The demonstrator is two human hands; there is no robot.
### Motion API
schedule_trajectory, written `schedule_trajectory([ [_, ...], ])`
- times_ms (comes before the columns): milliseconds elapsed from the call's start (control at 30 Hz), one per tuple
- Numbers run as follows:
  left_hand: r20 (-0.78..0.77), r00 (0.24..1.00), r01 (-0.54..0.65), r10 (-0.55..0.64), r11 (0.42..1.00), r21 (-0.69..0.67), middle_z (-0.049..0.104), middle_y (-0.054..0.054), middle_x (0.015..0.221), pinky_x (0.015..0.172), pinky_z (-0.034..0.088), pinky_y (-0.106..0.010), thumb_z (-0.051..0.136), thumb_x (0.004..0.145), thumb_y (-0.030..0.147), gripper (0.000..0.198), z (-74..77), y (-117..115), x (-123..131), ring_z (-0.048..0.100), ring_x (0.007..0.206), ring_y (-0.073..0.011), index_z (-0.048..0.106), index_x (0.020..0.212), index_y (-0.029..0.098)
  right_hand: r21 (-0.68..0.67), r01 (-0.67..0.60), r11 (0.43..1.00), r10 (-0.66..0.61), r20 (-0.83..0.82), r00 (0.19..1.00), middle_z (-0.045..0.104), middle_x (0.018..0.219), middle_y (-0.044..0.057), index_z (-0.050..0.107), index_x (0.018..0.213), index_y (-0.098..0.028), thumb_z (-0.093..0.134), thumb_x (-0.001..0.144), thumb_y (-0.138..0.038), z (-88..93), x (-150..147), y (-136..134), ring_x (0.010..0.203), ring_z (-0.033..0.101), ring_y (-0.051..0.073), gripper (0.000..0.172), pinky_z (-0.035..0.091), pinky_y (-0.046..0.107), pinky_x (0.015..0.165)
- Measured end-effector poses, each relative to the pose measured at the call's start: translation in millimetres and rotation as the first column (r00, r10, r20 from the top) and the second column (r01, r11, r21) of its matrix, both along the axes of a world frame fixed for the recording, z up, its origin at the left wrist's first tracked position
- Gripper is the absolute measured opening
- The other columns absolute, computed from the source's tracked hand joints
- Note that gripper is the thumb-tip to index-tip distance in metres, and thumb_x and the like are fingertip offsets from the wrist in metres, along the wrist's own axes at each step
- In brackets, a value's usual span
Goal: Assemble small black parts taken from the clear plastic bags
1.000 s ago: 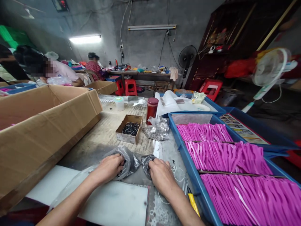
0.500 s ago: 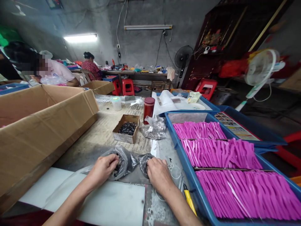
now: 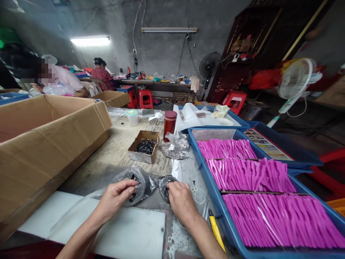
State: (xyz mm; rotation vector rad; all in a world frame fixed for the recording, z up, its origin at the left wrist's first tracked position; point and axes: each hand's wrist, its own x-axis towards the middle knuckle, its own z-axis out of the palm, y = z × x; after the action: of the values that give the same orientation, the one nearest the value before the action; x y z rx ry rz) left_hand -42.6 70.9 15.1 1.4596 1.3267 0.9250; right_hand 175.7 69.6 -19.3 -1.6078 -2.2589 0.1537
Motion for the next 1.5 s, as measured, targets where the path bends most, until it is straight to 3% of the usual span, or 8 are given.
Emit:
schedule_trajectory([
  [233,0.071,0.997,0.001,0.001,0.999,-0.036,0.063,-0.003,0.071,0.059,0.043,-0.022,0.056,0.065,0.026,0.024,7.7,-7.9,9.4,0.054,0.064,-0.0146,0.063,0.084,0.014,-0.004,-0.007,1.000,0.007,-0.034,0.999,0.060,0.074,0.005,0.058,0.083,-0.017,0.039,0.074,-0.007,1.2,0.5,-3.1,0.074,0.053,0.019,0.024,0.038,0.030,0.067],
  [467,0.194,0.979,-0.034,0.059,0.991,-0.129,0.059,-0.001,0.062,0.057,0.041,-0.022,0.062,0.059,0.025,0.021,2.5,-11.1,16.1,0.052,0.059,-0.0125,0.062,0.076,0.013,0.003,0.005,1.000,-0.004,-0.153,0.988,0.059,0.073,0.005,0.057,0.081,-0.018,0.037,0.075,-0.009,3.6,3.0,-7.8,0.072,0.053,0.018,0.023,0.041,0.030,0.068],
  [833,0.107,0.990,0.100,-0.091,0.992,-0.076,0.047,0.004,0.055,0.050,0.033,-0.019,0.051,0.068,0.019,0.007,1.4,-17.7,22.2,0.041,0.052,-0.0097,0.056,0.068,0.015,-0.096,0.052,0.994,-0.091,-0.466,0.880,0.058,0.072,0.003,0.054,0.077,-0.020,0.038,0.076,-0.015,24.9,-3.5,-26.9,0.071,0.055,0.017,0.016,0.043,0.026,0.063],
  [1100,0.034,0.985,0.174,-0.171,0.980,-0.100,0.044,0.005,0.053,0.049,0.033,-0.018,0.047,0.069,0.017,0.008,0.9,-23.0,31.0,0.041,0.050,-0.0093,0.054,0.066,0.016,-0.226,0.047,0.973,-0.183,-0.631,0.754,0.062,0.082,0.005,0.058,0.085,-0.019,0.045,0.074,-0.020,17.8,-5.1,-35.1,0.078,0.057,0.018,0.018,0.044,0.027,0.070],
  [1500,0.085,0.980,0.192,-0.182,0.972,-0.132,0.042,0.005,0.051,0.047,0.031,-0.018,0.049,0.069,0.021,0.009,-5.3,-25.7,42.2,0.038,0.048,-0.0090,0.053,0.063,0.014,-0.399,-0.037,0.916,-0.351,-0.845,0.404,0.059,0.066,0.001,0.060,0.075,-0.017,0.056,0.067,-0.028,16.2,-14.0,-41.1,0.063,0.053,0.015,0.015,0.044,0.025,0.058],
])
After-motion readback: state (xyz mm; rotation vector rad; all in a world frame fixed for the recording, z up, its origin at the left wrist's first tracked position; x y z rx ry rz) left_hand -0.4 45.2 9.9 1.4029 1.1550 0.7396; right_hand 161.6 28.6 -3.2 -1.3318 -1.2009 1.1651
